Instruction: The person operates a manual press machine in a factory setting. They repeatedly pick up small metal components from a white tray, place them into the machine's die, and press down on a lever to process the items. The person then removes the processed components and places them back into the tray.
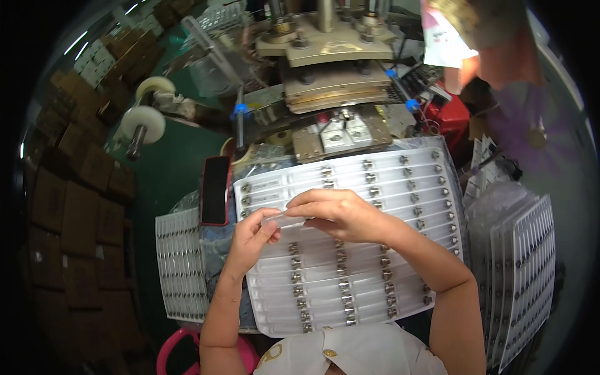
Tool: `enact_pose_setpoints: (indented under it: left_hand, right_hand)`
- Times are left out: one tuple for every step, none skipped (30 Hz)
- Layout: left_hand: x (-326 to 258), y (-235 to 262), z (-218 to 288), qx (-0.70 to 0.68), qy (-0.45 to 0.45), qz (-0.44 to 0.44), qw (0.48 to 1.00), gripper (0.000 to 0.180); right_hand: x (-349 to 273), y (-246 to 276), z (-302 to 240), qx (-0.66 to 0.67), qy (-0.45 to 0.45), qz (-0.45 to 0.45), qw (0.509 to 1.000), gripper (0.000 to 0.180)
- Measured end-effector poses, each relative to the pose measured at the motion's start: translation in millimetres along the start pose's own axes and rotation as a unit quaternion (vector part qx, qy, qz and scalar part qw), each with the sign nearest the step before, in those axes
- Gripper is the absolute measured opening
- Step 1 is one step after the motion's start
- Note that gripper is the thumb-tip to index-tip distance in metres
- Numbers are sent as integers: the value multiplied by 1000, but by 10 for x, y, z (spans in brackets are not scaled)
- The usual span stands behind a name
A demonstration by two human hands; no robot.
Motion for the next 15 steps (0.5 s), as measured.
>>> enact_pose_setpoints:
  left_hand:
    - [135,-95,44,41,-22,-9,999,31]
    - [278,-194,190,151,-99,5,984,33]
    - [455,-302,345,256,-178,17,950,36]
    - [658,-388,415,313,-236,15,920,41]
    - [869,-474,476,366,-292,17,883,46]
    - [1073,-559,506,420,-343,39,839,48]
    - [1276,-667,527,468,-390,61,790,50]
    - [1450,-757,580,487,-418,88,761,47]
    - [1641,-836,596,511,-425,99,741,40]
    - [1807,-885,579,554,-408,108,717,32]
    - [1874,-894,589,589,-392,102,700,28]
    - [1912,-944,613,615,-384,89,683,25]
    - [1811,-954,671,560,-417,91,710,24]
    - [1626,-933,697,504,-447,95,733,23]
    - [1416,-915,762,445,-478,97,751,22]
  right_hand:
    - [-86,121,19,-21,-14,21,999,36]
    - [-181,255,41,-41,-28,42,998,35]
    - [-288,443,83,-64,-66,70,993,31]
    - [-435,605,175,-37,-150,120,981,28]
    - [-558,759,240,-71,-194,166,964,26]
    - [-657,900,296,-80,-227,198,950,26]
    - [-744,1009,326,-112,-241,233,936,27]
    - [-777,1094,371,-126,-236,251,930,29]
    - [-781,1147,438,-142,-226,283,921,29]
    - [-737,1188,471,-156,-214,313,912,29]
    - [-619,1181,514,-167,-207,310,913,29]
    - [-508,1191,506,-186,-206,314,908,28]
    - [-405,1183,513,-201,-205,319,903,28]
    - [-259,1133,477,-234,-170,312,905,26]
    - [-159,1102,500,-296,-112,306,898,27]
Point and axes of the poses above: each hand's wrist, its own x-axis towards the middle knuckle, its own y-axis out of the back of the hand, z = x × y, the point moved 3 cm from there along x, towards the middle knuckle, and after that the axes turned 1 degree about y, right-handed, at the moved point
